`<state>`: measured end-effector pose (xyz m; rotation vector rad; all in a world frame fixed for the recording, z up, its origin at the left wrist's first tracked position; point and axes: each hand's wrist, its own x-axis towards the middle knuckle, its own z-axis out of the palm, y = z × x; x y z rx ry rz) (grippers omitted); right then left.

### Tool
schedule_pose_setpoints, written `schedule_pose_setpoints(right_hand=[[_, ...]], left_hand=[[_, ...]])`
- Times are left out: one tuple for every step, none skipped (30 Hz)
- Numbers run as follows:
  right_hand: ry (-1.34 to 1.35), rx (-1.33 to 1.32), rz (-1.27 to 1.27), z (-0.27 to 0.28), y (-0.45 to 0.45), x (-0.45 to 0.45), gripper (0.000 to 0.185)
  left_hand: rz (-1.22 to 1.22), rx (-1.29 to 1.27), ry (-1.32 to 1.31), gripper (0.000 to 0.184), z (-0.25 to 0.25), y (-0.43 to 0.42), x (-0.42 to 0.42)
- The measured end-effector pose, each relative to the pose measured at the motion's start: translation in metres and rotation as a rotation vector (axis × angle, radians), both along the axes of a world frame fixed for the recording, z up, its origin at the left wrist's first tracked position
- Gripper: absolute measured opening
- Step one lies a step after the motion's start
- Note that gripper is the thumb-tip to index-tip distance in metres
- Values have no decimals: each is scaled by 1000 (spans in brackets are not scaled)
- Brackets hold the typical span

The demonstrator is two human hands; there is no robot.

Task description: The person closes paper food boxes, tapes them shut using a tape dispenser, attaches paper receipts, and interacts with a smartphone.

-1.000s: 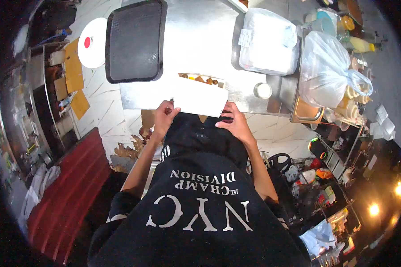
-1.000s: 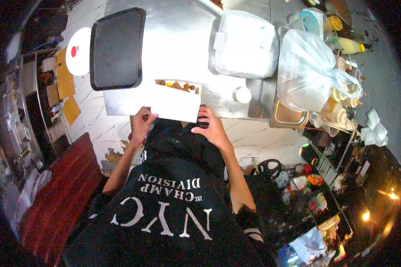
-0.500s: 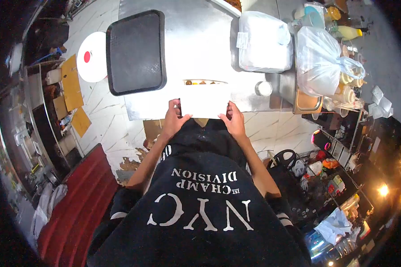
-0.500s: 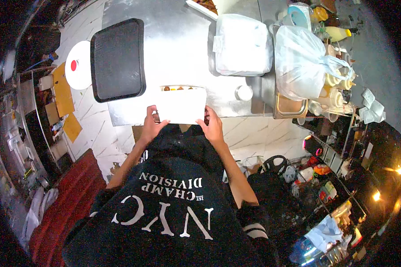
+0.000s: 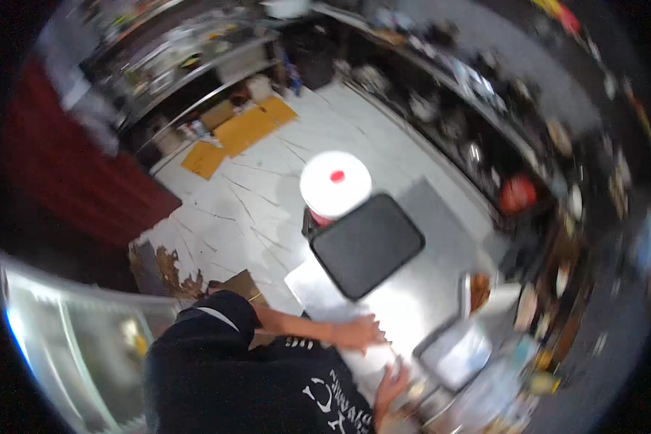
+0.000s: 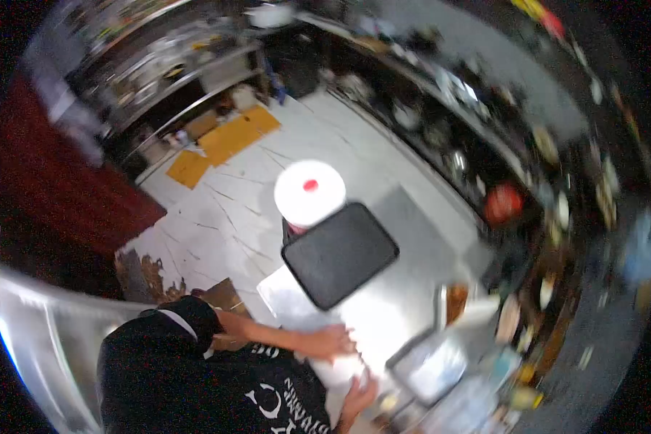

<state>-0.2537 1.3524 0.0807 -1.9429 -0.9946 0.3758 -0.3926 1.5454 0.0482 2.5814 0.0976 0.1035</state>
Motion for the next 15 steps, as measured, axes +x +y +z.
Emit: schedule_pose_setpoints(right_hand=[[74,-65,79,6,2,0,40],[71,-76,122,5,-1,5,41],[204,52,46,-34,-13,13,40],[65,-633,50,42,1,0,54],[167,-517,146,54,4,3,53],[112,-603,255,27,-3,21,47],[125,-566,278,22,-5,25,46],[129,-517,270,21,0,25,46],[132,-480,267,22,4,25,46],[127,-455,261,21,8,25,45],[126,-444,259,20,10,26,45],[121,-434,257,19,12,25,44],[120,-428,256,17,13,25,44],[120,-424,255,16,14,25,44],[117,-420,253,14,15,25,43]], left_hand=[[8,194,-266,102,19,2,-8],[-12,180,-269,106,21,2,-8],[-48,159,-268,109,21,-2,-8],[-81,122,-205,106,22,-3,-10],[-120,76,-134,104,22,-5,-14],[-85,86,-170,99,20,-9,-17],[-57,94,-203,94,16,-13,-20],[-34,102,-233,89,12,-15,-21],[-20,111,-246,85,10,-19,-18],[-11,120,-259,80,7,-22,-16],[-3,127,-273,75,4,-22,-14],[-10,164,-294,72,2,-21,-12],[-12,170,-335,72,-1,-21,-12],[-15,176,-376,72,-3,-21,-13],[-19,181,-417,72,-3,-21,-13]])
